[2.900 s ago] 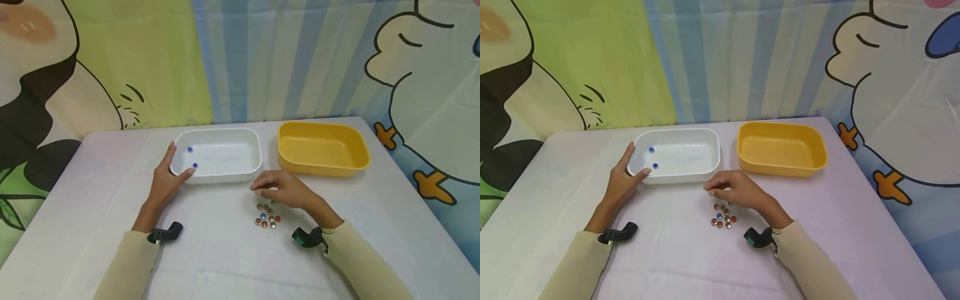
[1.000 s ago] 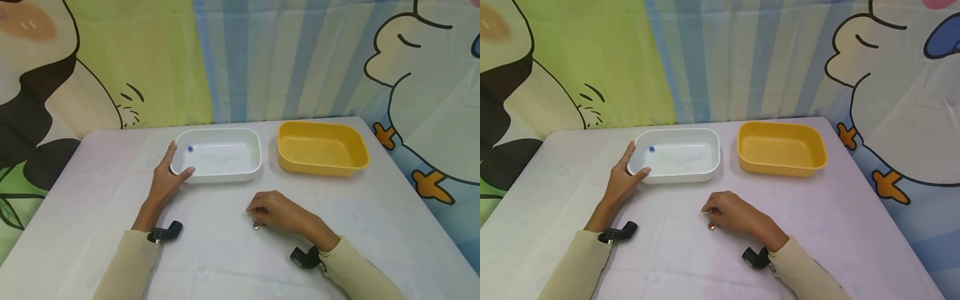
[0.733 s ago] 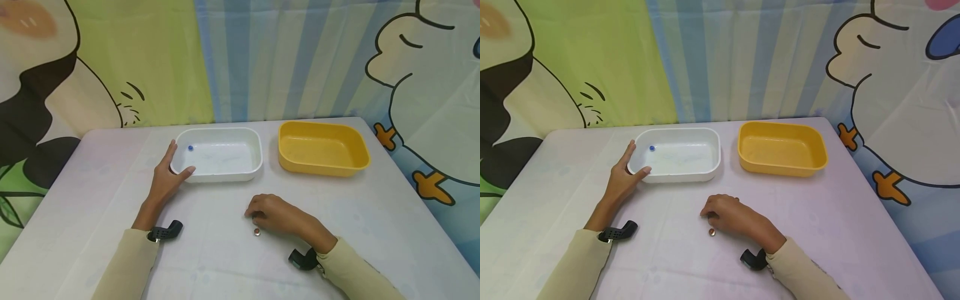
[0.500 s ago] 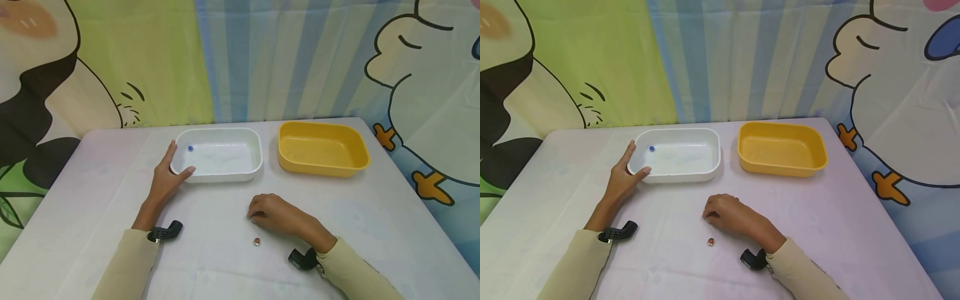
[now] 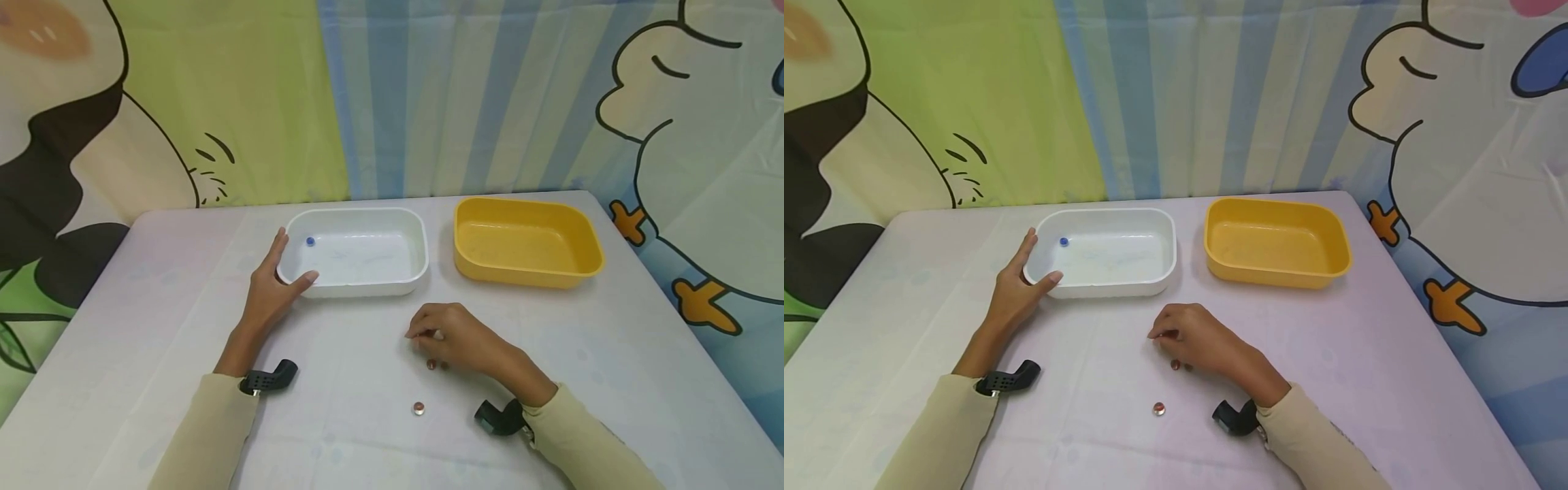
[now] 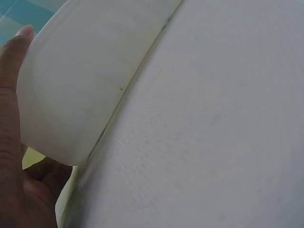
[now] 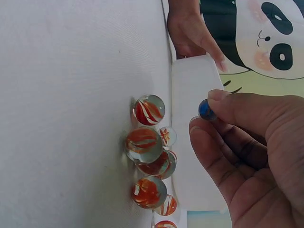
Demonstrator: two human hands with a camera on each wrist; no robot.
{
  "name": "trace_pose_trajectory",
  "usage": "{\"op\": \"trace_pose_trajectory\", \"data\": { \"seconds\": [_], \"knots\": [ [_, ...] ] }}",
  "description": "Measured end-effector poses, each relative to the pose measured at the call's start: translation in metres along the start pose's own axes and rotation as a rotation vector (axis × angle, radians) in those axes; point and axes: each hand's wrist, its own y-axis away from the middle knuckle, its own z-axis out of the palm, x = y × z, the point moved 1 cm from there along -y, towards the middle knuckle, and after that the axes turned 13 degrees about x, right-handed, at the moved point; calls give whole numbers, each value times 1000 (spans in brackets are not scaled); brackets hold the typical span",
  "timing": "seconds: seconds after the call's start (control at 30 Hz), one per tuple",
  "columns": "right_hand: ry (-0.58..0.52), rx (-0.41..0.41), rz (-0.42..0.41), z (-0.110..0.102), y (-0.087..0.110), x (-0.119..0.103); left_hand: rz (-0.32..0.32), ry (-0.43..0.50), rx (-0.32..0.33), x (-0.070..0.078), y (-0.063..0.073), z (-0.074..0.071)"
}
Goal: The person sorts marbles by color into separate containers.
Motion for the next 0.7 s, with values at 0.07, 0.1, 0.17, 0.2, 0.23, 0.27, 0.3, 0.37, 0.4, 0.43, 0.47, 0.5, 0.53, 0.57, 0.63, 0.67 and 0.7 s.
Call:
{"op": "trace_pose_trajectory", "data": {
  "seconds": [0.07,0.1,0.17,0.2,0.23,0.27,0.3,0.37,0.4,0.43,0.47,0.5,0.53,0.57,0.63,0.67,0.7],
  "knots": [
    [17,27,-19,-2,-1,0,-4,-1,-1,0,0,0],
    [21,39,-25,-3,-2,0,-5,-3,-1,0,0,0],
    [12,59,-24,-5,-2,1,-7,-6,-2,0,0,0],
    [-1,67,-24,-6,-3,2,-7,-7,-2,0,0,-1],
    [-20,74,-17,-7,-3,3,-7,-8,-3,0,0,-1],
    [-36,81,-11,-7,-4,3,-6,-9,-3,0,0,-1],
    [-41,90,-11,-8,-5,4,-6,-8,-4,0,0,-1],
    [-56,107,-11,-9,-6,6,-2,-8,-5,0,0,-1],
    [-60,116,-13,-10,-7,7,0,-8,-5,0,0,-1],
    [-55,129,-20,-10,-9,8,2,-7,-4,0,0,-1],
    [-46,143,-30,-10,-10,9,3,-8,-4,0,0,-1],
    [-41,157,-38,-10,-12,10,4,-8,-5,0,-1,-1],
    [-41,170,-42,-11,-13,10,4,-10,-4,0,-1,-1],
    [-42,184,-45,-11,-15,11,4,-10,-4,1,-1,-1],
    [-41,211,-49,-13,-18,11,2,-13,-4,1,-1,-1],
    [-44,221,-44,-14,-19,11,1,-14,-5,1,-1,-1],
    [-44,232,-40,-15,-21,11,-1,-13,-5,1,-1,-1]
  ]
}}
